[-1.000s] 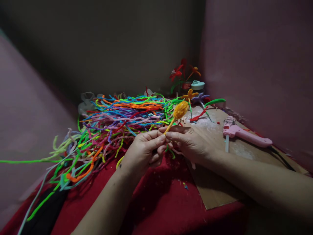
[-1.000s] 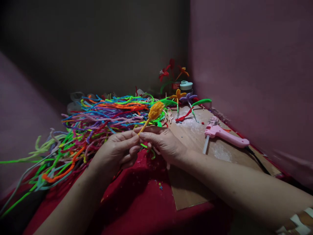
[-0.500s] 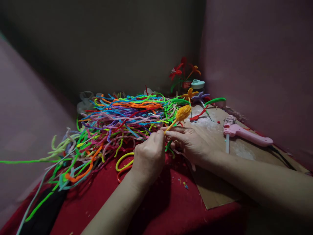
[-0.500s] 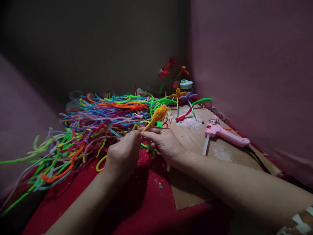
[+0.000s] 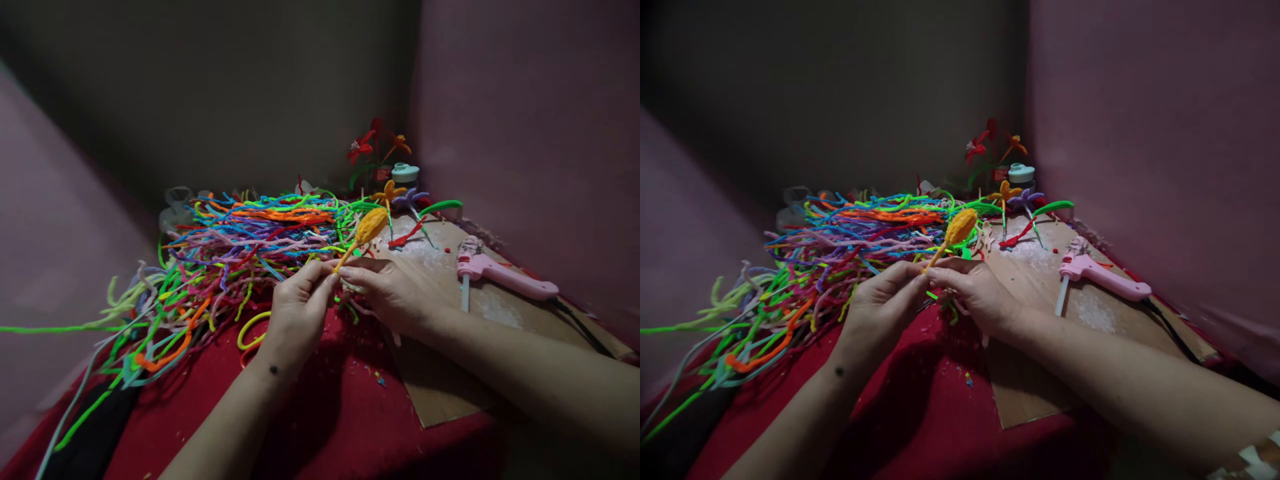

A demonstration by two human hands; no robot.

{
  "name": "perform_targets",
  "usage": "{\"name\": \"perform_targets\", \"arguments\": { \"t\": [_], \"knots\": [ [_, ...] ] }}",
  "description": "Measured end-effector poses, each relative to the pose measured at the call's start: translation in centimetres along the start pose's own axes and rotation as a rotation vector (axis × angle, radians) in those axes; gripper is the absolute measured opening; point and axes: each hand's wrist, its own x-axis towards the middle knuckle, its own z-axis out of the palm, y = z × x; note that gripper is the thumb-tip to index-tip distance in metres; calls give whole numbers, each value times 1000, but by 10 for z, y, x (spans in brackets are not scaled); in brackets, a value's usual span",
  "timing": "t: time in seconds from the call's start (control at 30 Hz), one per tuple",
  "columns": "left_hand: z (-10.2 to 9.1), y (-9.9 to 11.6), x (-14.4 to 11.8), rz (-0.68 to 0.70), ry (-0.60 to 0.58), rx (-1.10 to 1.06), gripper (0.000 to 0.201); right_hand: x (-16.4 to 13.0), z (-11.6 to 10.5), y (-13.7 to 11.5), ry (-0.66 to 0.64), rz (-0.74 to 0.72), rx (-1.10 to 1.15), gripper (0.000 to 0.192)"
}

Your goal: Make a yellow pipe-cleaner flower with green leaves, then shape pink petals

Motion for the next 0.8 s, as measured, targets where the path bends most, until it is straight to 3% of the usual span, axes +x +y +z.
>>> {"name": "perform_targets", "arguments": {
  "t": [0.27,0.47,0.53,0.63,0.8],
  "knots": [
    [-5,3,3,-361,-170,-505,15,1,-2,5,3,46,90,26],
    [-9,-2,6,-443,-380,-783,8,1,6,1,-1,38,244,19],
    [-9,0,5,-414,-363,-698,10,0,8,-1,30,45,266,15],
    [-6,3,2,-246,-241,-327,18,-2,9,-4,90,47,298,10],
    [2,-12,-3,338,58,482,9,-4,9,-3,176,77,288,11]
  ]
}}
